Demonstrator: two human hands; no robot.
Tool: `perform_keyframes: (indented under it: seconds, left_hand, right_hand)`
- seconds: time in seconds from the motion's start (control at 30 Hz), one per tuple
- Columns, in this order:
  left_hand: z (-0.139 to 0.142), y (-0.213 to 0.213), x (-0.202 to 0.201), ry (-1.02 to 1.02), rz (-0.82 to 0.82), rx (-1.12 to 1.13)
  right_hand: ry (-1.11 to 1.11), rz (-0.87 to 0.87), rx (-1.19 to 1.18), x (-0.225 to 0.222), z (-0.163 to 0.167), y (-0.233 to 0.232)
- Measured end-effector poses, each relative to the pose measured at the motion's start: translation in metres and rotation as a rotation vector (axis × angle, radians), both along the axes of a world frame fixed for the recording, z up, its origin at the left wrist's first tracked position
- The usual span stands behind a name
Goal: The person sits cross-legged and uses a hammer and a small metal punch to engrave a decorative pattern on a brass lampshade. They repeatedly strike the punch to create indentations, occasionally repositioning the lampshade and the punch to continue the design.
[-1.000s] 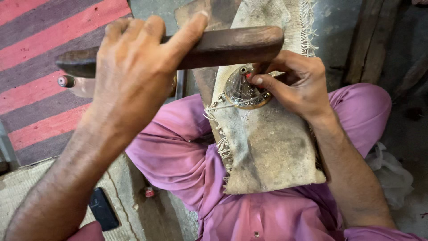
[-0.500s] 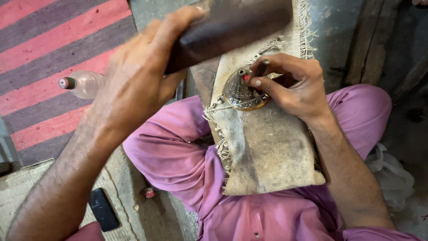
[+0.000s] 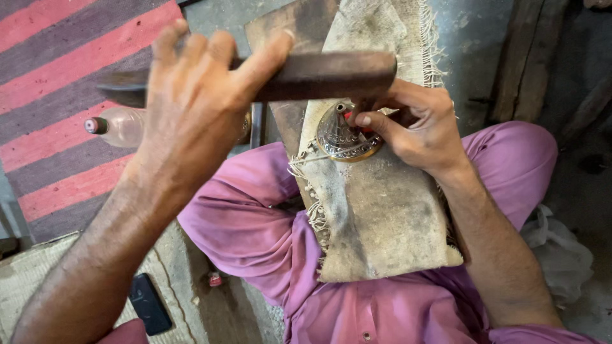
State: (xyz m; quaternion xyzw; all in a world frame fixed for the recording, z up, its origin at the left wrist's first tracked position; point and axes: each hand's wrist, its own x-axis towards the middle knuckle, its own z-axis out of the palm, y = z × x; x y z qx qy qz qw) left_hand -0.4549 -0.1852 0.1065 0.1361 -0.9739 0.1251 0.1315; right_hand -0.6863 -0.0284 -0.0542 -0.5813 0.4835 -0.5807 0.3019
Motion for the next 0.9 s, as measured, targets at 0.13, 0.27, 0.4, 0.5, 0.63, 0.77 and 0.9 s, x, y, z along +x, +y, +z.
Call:
perform_keyframes:
  seconds: [0.13,0.27,0.4,0.5,0.63,0.77,0.9]
  left_hand:
    - [-0.003,-0.001,0.002,0.021,0.085,0.303]
    - [-0.008,-0.005,0.001,-0.045,0.088,0.108]
    - [-0.007,-0.006,0.005,0.080,0.052,0.527]
    - [-0.005,-0.004,0.004,0.172,-0.018,0.614]
    - [0.003,0.000,-0.003,0.040,0.075,0.527]
    - [0.017,0.001,-0.006,-0.141,0.120,0.125]
    - [0.013,0.001,-0.007,-0.146,0.128,0.044]
  right_hand:
    - [-0.001,0.000,0.014,0.000,-0.001,-0.001]
    - [-0.108,0.029,0.017,0.000,0.003,-0.002]
    - [-0.193,-0.035,0.079,0.002,0.008,0.001]
    - [-0.210,-0.022,0.067,0.002,0.008,0.000]
    - [-0.185,-0.029,0.034,0.005,0.005,-0.001]
    - [-0.171,-0.023,0.032,0.005,0.005,0.000]
    - [-0.177,0.010,0.041,0.005,0.009,0.001]
